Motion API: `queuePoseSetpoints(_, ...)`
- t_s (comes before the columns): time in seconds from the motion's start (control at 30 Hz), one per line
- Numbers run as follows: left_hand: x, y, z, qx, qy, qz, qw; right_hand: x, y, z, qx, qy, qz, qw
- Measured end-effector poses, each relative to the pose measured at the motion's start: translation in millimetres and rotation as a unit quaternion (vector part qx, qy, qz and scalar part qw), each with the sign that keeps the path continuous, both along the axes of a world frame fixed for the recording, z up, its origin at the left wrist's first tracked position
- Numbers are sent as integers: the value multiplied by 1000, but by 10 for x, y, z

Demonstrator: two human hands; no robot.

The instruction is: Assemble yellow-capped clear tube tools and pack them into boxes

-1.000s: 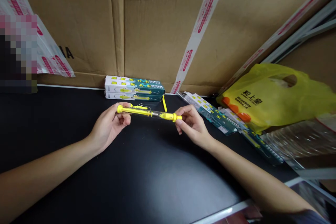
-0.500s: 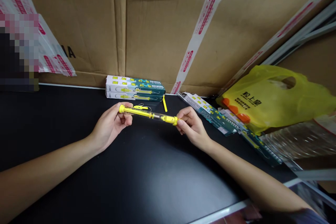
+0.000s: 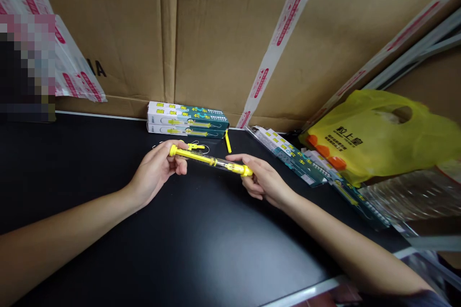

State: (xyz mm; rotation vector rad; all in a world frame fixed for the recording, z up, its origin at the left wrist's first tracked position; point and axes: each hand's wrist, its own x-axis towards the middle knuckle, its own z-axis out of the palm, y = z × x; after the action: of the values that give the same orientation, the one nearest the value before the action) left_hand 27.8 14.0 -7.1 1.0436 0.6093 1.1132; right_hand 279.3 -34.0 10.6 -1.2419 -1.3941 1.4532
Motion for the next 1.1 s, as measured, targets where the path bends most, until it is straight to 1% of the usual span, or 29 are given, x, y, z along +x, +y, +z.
queuePoseSetpoints(0.07,5,2,0,-6,0,0,1000,5,8,28,-66,44,17,997)
queuePoseSetpoints(0.13,6,10,-1,-20,-2,1,1000,16,22,36,-88,59,24,994)
queuePoseSetpoints(0.2,5,18,0,-32,-4,6,999,32,40,22,-56,35,6,998)
queuePoseSetpoints(0.3,1,23,6,-44,-5,18,999,63,72,-30,47,-24,-45,998)
queuePoseSetpoints(0.37,-2,23,11,-54,-9,25,998,82,91,-61,82,-29,-55,995)
queuePoseSetpoints(0.47,-6,25,15,-70,-17,34,997,100,109,-69,96,-3,-37,995)
queuePoseSetpoints(0.6,-6,36,18,-85,-30,39,995,105,102,-32,136,8,-20,990)
queuePoseSetpoints(0.73,-1,53,33,-107,-41,49,992,128,66,-10,173,-37,-6,984)
queuePoseSetpoints(0.83,-3,64,36,-113,-46,43,992,147,37,-18,197,-80,2,977)
queuePoseSetpoints(1.0,-20,66,-5,-85,-45,26,995,141,-1,-37,202,-93,24,975)
queuePoseSetpoints(1.1,-28,65,-27,-80,-44,21,996,131,-25,-26,219,-115,29,969)
